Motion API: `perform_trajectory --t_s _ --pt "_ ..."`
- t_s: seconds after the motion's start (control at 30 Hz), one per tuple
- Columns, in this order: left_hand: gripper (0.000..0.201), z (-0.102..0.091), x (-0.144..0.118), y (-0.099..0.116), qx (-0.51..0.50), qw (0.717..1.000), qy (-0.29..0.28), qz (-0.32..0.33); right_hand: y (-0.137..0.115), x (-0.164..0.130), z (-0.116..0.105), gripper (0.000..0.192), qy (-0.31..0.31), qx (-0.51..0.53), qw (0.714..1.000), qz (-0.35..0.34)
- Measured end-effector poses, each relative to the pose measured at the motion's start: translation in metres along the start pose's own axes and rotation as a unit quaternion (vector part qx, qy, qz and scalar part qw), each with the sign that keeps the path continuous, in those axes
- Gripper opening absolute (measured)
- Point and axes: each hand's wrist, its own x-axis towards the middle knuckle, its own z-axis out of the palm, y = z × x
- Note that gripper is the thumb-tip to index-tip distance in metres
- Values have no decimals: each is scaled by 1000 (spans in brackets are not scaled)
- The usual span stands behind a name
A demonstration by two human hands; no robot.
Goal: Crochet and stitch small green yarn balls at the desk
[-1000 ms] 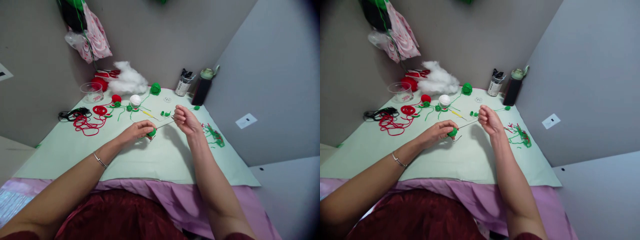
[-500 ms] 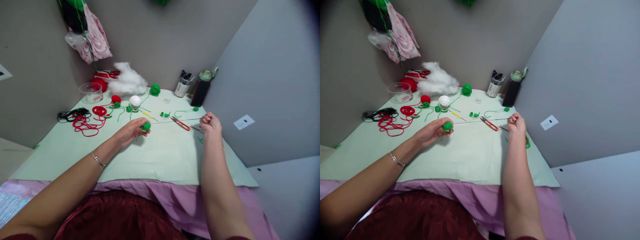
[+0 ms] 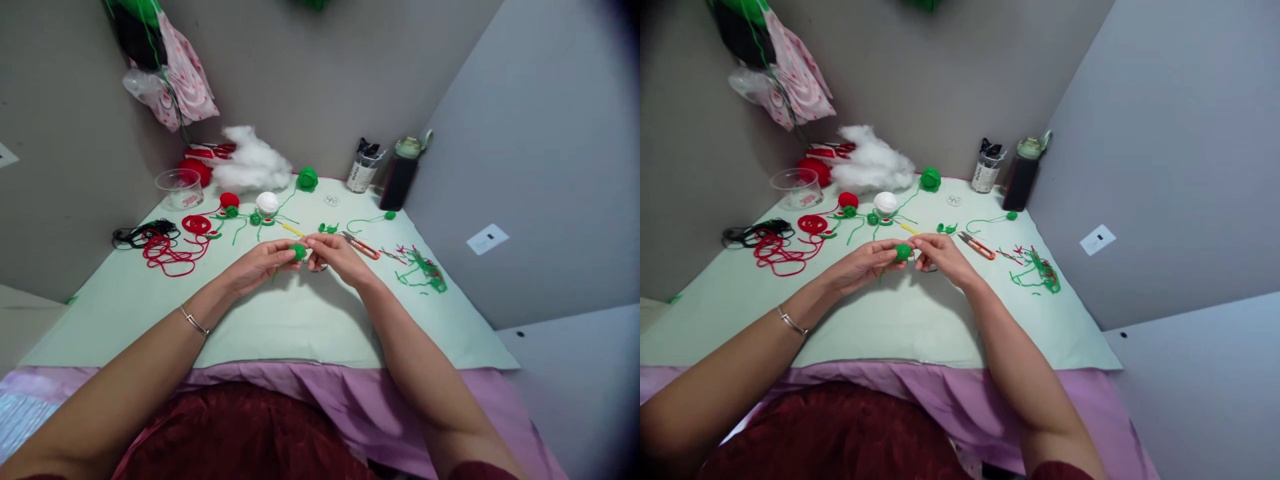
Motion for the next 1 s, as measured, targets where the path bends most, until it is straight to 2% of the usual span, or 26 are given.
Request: perform_trajectory --t_s 0.07,0.17,0.33,0.4,0.57,0.73,0.8,1.0 --pt "33 0 0 2 8 1000 -6 -3 -2 -3 1 43 -28 -10 999 16" --pt "33 1 -1 2 17 1000 -9 -7 -6 -6 -11 40 -71 -32 997 29" --pt "33 2 0 0 6 1000 14 -5 -10 -10 -27 36 -132 -95 987 10" --pt "33 2 1 -1 8 1000 24 -11 -11 -10 -28 35 -127 -98 987 16" --pt "33 1 4 -6 38 998 40 -1 -9 -5 -24 34 -46 -32 998 38" --pt "33 1 6 -12 136 986 92 39 -11 -4 -17 33 -5 0 999 40" --pt "34 2 6 -14 153 979 119 64 -15 -8 -11 32 -10 -21 1000 15" --pt "38 5 4 -9 118 969 169 137 -30 -25 12 35 -77 -132 988 -29"
